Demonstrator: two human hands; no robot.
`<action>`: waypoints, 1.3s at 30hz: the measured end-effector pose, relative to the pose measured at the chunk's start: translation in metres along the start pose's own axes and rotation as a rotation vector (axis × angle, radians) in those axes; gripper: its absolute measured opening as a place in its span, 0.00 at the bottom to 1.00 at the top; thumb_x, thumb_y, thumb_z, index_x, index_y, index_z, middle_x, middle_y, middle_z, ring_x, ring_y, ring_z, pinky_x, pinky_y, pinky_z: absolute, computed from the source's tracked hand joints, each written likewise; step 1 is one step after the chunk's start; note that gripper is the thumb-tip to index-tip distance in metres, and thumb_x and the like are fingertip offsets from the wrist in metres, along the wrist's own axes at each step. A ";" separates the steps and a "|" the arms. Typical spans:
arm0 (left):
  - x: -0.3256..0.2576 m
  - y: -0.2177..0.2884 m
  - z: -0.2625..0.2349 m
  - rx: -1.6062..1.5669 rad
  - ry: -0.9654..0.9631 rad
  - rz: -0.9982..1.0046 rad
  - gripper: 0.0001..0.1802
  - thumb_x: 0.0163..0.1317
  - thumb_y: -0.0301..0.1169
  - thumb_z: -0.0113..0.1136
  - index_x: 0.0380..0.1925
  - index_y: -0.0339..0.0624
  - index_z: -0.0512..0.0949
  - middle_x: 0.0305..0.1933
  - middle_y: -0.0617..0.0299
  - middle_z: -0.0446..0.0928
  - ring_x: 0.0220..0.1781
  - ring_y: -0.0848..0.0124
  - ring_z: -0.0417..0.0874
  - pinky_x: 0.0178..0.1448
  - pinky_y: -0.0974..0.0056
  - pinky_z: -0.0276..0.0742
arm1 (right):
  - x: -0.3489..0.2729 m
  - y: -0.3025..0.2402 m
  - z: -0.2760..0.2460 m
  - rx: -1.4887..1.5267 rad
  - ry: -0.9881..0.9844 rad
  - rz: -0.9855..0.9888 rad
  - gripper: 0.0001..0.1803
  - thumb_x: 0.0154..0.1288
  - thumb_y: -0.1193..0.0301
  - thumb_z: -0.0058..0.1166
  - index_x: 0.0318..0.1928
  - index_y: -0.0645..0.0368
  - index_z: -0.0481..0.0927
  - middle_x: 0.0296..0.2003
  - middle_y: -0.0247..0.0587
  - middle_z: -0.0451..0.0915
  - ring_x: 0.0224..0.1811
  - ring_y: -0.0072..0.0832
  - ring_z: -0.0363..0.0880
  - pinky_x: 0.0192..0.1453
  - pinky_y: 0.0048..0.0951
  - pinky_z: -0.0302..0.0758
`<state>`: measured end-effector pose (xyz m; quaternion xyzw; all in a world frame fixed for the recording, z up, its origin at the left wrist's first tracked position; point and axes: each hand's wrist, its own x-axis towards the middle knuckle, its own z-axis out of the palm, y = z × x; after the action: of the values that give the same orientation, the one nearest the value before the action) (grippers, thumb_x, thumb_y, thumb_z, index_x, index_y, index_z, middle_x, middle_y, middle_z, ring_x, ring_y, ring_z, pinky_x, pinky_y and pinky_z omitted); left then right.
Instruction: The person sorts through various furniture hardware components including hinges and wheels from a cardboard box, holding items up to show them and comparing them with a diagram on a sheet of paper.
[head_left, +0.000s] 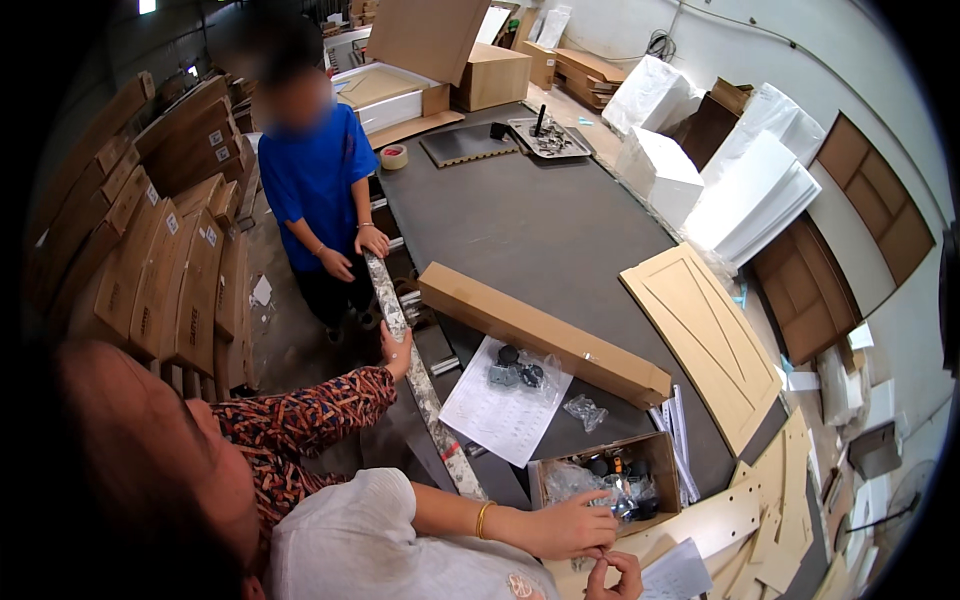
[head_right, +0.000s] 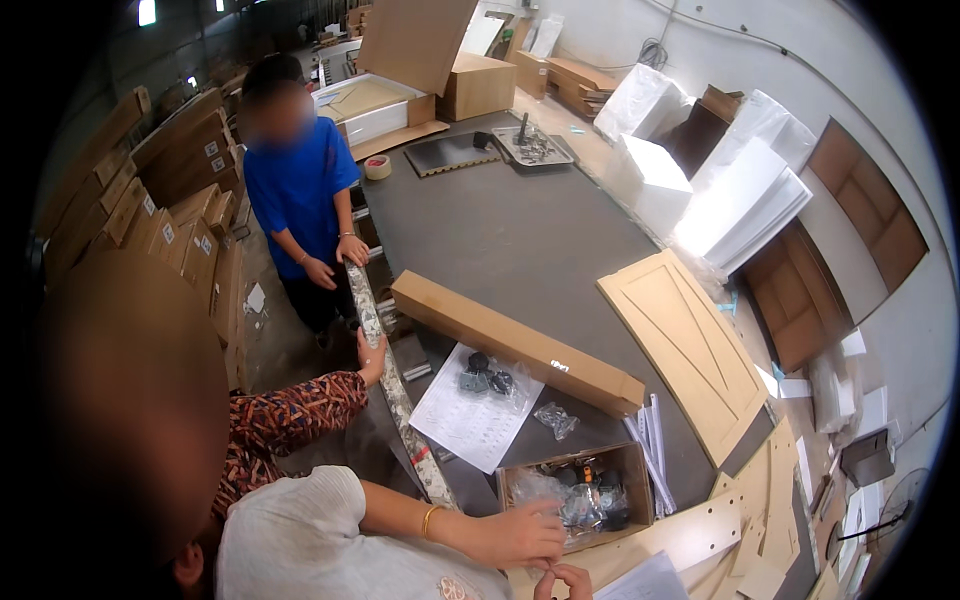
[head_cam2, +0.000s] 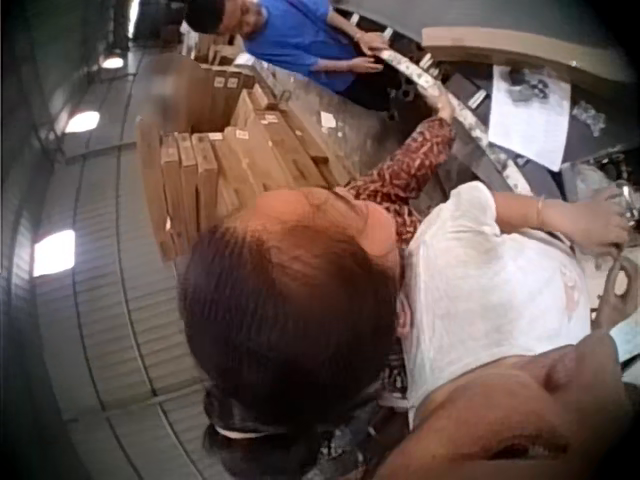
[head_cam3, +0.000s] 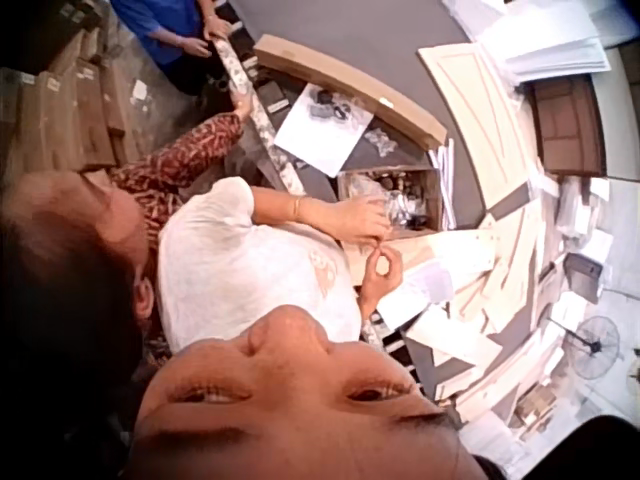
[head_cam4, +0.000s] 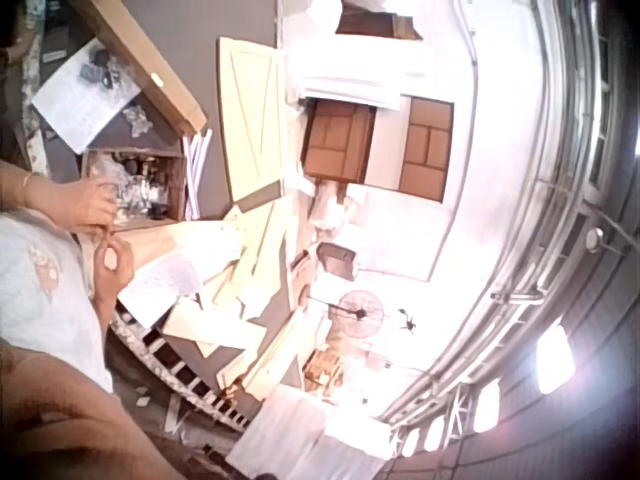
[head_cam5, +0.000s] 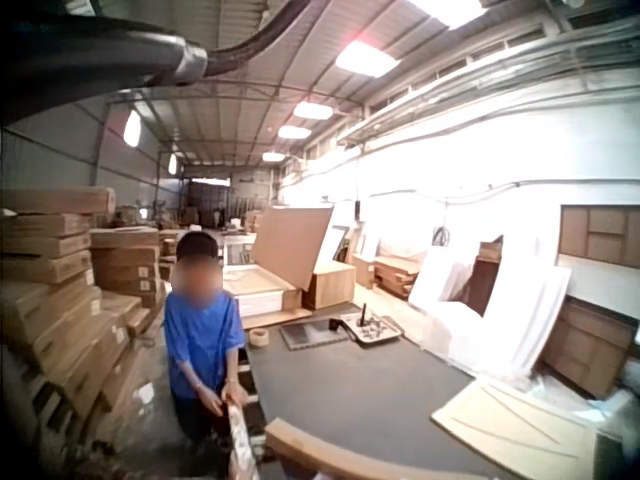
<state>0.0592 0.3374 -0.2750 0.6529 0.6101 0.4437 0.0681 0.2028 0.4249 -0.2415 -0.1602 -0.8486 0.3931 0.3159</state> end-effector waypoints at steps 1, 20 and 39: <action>-0.001 0.001 0.006 -0.006 0.040 -0.007 0.06 0.55 0.34 0.55 0.30 0.47 0.71 0.32 0.65 0.68 0.46 0.67 0.70 0.65 0.46 0.51 | 0.000 0.001 -0.001 0.047 -0.004 0.033 0.06 0.51 0.85 0.55 0.31 0.65 0.76 0.29 0.43 0.77 0.32 0.33 0.75 0.40 0.29 0.72; 0.001 0.026 0.004 -0.049 0.122 -0.004 0.07 0.60 0.37 0.51 0.30 0.46 0.70 0.33 0.64 0.67 0.47 0.67 0.70 0.68 0.45 0.45 | -0.016 0.002 -0.005 0.210 0.123 -0.061 0.05 0.56 0.86 0.49 0.32 0.65 0.72 0.32 0.44 0.74 0.36 0.33 0.72 0.41 0.29 0.71; -0.009 0.020 -0.023 -0.056 -0.007 -0.065 0.06 0.55 0.34 0.58 0.30 0.50 0.70 0.34 0.70 0.69 0.48 0.71 0.70 0.67 0.42 0.42 | -0.045 0.014 -0.010 0.256 0.488 0.047 0.05 0.56 0.76 0.43 0.24 0.62 0.66 0.25 0.40 0.68 0.31 0.28 0.66 0.49 0.36 0.66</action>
<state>0.0597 0.3142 -0.2529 0.6322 0.6179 0.4560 0.1029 0.2435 0.4156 -0.2657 -0.2284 -0.6869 0.4539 0.5195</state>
